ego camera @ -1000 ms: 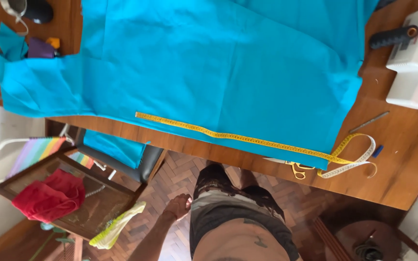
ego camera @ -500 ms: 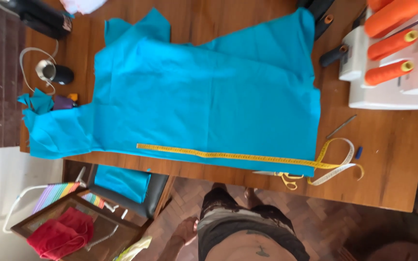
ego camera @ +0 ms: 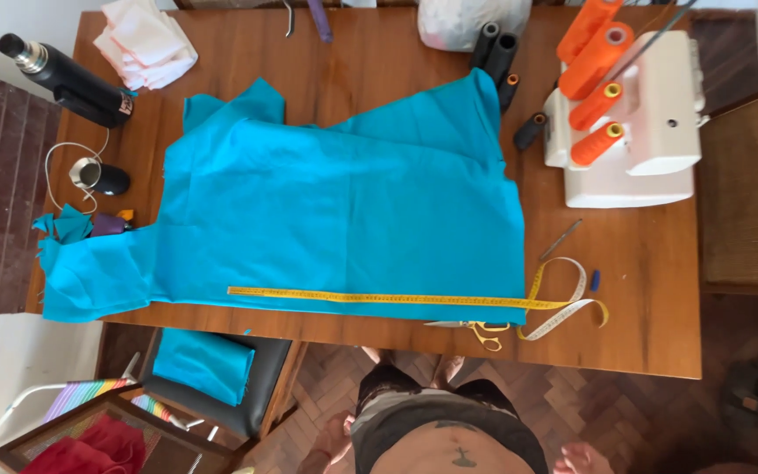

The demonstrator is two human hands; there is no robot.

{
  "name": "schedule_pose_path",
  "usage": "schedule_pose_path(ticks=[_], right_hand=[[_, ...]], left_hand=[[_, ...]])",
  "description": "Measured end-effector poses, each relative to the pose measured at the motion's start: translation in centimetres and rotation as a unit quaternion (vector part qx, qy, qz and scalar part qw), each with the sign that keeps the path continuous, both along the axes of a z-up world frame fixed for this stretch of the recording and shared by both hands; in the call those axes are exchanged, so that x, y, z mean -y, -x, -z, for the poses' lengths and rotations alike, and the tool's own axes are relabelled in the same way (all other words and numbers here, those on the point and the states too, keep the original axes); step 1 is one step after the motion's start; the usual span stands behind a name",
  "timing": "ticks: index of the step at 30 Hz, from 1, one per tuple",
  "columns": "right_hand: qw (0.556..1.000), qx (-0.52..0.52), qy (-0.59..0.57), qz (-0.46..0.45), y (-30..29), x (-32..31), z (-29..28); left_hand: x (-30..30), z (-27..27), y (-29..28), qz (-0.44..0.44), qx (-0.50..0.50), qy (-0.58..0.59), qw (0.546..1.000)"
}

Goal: A person lays out a large piece of blue fabric on a table, smooths it out with their hands, and uses a yellow tape measure to measure specific sections.

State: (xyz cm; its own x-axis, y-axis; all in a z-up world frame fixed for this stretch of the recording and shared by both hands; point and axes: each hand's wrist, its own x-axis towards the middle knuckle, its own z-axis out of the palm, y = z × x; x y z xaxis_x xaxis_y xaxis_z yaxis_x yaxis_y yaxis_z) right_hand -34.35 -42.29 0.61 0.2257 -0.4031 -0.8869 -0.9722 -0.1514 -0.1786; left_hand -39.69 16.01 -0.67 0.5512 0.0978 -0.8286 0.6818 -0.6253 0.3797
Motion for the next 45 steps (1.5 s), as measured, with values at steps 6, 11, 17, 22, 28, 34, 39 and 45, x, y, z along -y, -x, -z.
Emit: schedule_pose_path(ticks=[6, 11, 17, 22, 28, 34, 39, 45], right_hand=[[0.979, 0.186, -0.039, -0.079, -9.8, -4.6, -7.5], [0.875, 0.267, 0.068, -0.398, -16.5, -10.6, -9.1], [0.625, 0.465, 0.095, -0.619, -18.6, -12.4, -1.7], [0.502, 0.517, 0.189, -0.666, -19.3, -13.5, 0.1], [0.417, 0.574, 0.294, -0.640, -19.1, -15.2, 2.4], [0.469, 0.517, 0.337, -0.631, -17.5, -16.1, 3.1], [0.505, 0.432, 0.287, -0.690, -16.9, -15.6, 2.0], [0.540, 0.407, 0.193, -0.711, -19.4, -16.0, -4.1]], left_hand=[[1.4, 1.6, 0.2, -0.068, 0.007, 0.018, 0.997], [1.9, 5.7, 1.1, -0.009, 0.195, 0.016, 0.981], [3.7, -0.3, -4.3, -0.055, 0.232, -0.057, 0.970], [4.8, -1.7, -10.5, -0.079, 0.325, -0.024, 0.942], [8.1, -2.0, -18.2, 0.051, 0.358, -0.047, 0.931], [12.9, 2.8, -25.7, 0.229, 0.470, -0.083, 0.848], [14.4, 3.1, -30.9, 0.378, 0.448, -0.170, 0.792], [13.0, 0.7, -34.3, 0.453, 0.358, -0.207, 0.790]])
